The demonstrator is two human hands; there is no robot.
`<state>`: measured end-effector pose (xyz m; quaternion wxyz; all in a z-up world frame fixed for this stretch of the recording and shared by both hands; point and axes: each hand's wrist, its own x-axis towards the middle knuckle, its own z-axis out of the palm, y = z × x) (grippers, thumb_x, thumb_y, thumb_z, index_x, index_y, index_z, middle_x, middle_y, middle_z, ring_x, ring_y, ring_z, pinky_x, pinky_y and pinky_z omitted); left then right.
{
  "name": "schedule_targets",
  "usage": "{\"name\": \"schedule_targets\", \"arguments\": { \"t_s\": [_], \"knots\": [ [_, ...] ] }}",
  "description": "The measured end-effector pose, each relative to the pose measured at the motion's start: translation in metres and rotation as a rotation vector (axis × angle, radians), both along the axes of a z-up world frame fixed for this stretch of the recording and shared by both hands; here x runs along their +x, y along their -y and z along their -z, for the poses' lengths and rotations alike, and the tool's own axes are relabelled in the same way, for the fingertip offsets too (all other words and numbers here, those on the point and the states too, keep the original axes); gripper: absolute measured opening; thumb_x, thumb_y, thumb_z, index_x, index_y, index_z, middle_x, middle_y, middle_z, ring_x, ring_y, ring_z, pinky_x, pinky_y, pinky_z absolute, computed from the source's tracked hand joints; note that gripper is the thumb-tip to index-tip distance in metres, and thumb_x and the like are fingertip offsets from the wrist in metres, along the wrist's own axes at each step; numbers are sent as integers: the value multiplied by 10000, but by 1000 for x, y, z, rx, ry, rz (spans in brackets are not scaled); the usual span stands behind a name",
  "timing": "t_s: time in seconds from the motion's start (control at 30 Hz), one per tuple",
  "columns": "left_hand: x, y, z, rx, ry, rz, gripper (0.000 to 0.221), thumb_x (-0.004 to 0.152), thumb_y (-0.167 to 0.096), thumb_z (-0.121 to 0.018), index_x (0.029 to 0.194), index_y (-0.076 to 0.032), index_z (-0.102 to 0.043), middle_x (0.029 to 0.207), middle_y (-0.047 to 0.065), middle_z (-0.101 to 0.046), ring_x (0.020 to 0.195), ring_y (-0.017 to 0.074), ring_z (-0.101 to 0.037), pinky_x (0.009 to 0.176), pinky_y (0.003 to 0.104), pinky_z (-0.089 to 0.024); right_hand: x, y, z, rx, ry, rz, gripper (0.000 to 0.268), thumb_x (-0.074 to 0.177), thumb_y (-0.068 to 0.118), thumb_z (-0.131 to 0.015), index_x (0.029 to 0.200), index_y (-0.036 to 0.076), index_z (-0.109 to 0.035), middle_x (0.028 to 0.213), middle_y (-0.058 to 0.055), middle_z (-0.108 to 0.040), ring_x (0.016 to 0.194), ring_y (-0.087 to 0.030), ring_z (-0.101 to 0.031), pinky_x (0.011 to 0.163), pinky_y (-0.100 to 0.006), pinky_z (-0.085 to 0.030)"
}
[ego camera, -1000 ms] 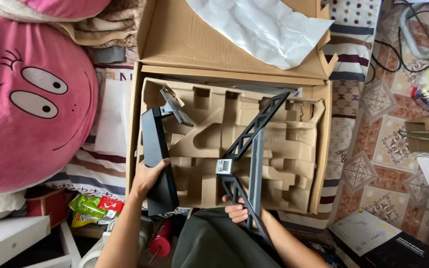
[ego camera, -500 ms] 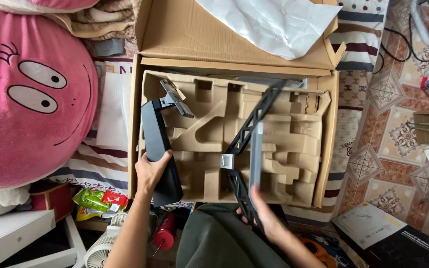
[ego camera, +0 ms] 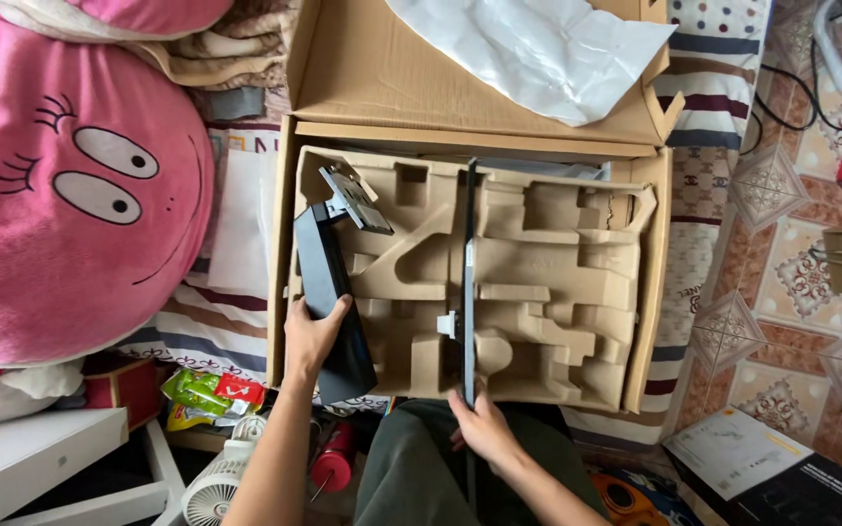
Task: The person wipes a black metal frame with a cloth and then removes several black metal components from a cardboard box to begin assembling a monitor stand.
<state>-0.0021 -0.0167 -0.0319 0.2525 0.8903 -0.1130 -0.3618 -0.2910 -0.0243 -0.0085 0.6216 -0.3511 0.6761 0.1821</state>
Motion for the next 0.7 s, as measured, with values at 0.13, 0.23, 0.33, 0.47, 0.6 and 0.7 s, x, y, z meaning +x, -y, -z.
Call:
{"name": "schedule_targets", "arguments": {
  "t_s": [0.13, 0.23, 0.33, 0.47, 0.6, 0.7],
  "knots": [
    [-4, 3, -21, -24, -70, 24, 595, 795, -518, -753, 1141, -37, -695, 1135, 120, -740, 1055, 236, -697, 955, 356, -534, -14, 2, 0, 5, 22, 71, 299, 994, 269, -538, 1219, 74, -569, 1021, -69, -715, 631, -142, -638, 491, -273, -529],
    [-7, -1, -19, -121, -28, 71, 596, 819, -488, -756, 1177, -20, -666, 1160, 133, -736, 1089, 247, -689, 985, 354, -525, -17, 8, -12, 12, 38, 149, 265, 959, 207, -518, 1179, 63, -553, 989, -71, -669, 627, -142, -578, 478, -279, -486],
    [-10, -20, -1, -211, 40, 118, 679, 794, -453, -801, 1271, -8, -614, 1228, 164, -686, 1151, 258, -660, 1015, 356, -506, -24, 13, -34, -6, 60, 168, 211, 936, 220, -540, 1022, 39, -603, 813, -82, -623, 558, -156, -541, 476, -285, -440],
    [-21, -34, -11, -64, 3, 102, 994, 736, -574, -789, 1473, 6, -460, 1421, 189, -556, 1316, 275, -544, 1117, 368, -434, -51, 14, -36, -64, 165, 183, 233, 1027, 225, -562, 1014, 15, -661, 680, -95, -572, 555, -170, -540, 485, -285, -456],
    [-34, -49, -1, -85, 25, 74, 947, 732, -534, -816, 1421, 23, -481, 1328, 192, -596, 1238, 276, -600, 1070, 369, -484, -86, 28, -22, -125, 150, 128, 258, 988, 254, -599, 1056, 44, -733, 653, -64, -624, 487, -155, -562, 469, -267, -409],
    [-42, -64, -5, -21, 81, 86, 1042, 737, -563, -814, 1513, 8, -417, 1413, 249, -522, 1344, 337, -514, 1150, 390, -390, -110, 40, -20, -154, 292, 253, 267, 1049, 185, -569, 1093, -51, -687, 683, -103, -609, 549, -189, -567, 495, -289, -470]
  ]
}}
